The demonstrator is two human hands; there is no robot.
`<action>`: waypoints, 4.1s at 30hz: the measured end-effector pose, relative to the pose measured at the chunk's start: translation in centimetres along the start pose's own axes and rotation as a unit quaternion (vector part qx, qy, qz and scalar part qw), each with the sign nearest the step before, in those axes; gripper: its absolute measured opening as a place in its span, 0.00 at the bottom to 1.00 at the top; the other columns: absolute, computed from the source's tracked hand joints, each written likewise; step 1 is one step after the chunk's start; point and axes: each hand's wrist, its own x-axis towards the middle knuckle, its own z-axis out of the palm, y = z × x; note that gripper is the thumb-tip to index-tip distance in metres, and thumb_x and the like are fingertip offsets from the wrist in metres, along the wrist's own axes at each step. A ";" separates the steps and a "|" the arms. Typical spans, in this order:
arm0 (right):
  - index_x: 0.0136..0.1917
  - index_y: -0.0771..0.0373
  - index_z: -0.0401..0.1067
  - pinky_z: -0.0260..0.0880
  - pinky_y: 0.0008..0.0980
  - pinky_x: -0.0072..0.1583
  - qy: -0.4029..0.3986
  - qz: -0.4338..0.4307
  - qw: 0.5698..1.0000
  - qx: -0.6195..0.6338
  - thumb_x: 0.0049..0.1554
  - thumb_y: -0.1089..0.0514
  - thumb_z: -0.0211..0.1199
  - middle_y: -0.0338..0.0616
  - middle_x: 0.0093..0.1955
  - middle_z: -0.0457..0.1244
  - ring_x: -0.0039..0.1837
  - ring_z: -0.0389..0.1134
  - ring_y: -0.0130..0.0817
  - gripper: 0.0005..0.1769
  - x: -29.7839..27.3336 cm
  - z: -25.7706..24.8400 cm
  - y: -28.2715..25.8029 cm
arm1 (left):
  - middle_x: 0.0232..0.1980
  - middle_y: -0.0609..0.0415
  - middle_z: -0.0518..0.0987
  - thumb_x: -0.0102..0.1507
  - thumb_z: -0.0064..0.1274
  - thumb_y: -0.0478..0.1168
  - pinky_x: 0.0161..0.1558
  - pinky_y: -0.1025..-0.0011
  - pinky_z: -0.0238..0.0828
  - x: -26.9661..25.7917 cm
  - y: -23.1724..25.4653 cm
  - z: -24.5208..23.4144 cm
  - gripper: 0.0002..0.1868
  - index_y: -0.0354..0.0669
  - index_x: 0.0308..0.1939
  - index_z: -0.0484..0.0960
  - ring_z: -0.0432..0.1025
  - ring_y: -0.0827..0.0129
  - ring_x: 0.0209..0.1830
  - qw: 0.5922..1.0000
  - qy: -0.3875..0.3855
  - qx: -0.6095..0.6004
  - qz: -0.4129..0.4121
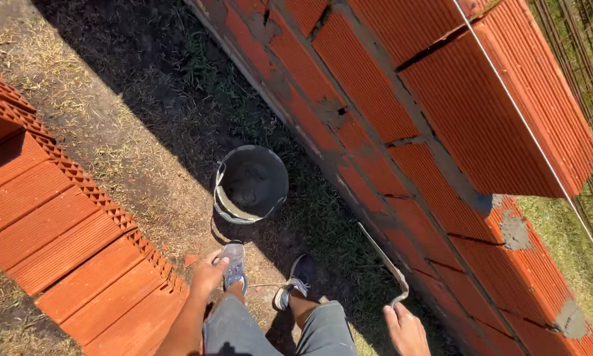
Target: The person scoops mortar from a bucket using a trowel and applies it to the top of a red brick wall. They repeatedly smooth the mortar along the brick joints while holding the bucket in the other hand.
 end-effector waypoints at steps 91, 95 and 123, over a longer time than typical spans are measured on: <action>0.77 0.46 0.63 0.67 0.77 0.39 -0.168 -0.421 0.841 -0.294 0.68 0.35 0.44 0.43 0.45 0.66 0.38 0.62 0.64 0.30 49.0 23.3 -20.3 | 0.60 0.60 0.80 0.55 0.35 0.22 0.23 0.79 0.75 22.0 11.6 6.2 0.48 0.72 0.75 0.60 0.66 0.77 0.18 0.948 -0.048 -0.312 0.035; 0.64 0.50 0.71 0.61 0.69 0.42 -0.154 -0.430 0.860 -0.227 0.67 0.38 0.51 0.47 0.34 0.62 0.36 0.61 0.63 0.21 41.3 16.0 -18.5 | 0.56 0.43 0.64 0.55 0.40 0.19 0.29 0.76 0.82 14.1 11.9 4.7 0.46 0.55 0.76 0.58 0.76 0.70 0.27 0.913 -0.024 -0.406 -0.034; 0.69 0.75 0.69 0.64 0.36 0.51 0.251 -0.361 0.871 0.220 0.78 0.63 0.40 0.51 0.46 0.59 0.47 0.58 0.37 0.19 2.7 -43.0 -9.3 | 0.50 0.43 0.77 0.52 0.33 0.16 0.22 0.65 0.78 -26.9 32.3 -13.9 0.46 0.54 0.71 0.72 0.72 0.60 0.23 0.842 -0.067 -0.531 0.059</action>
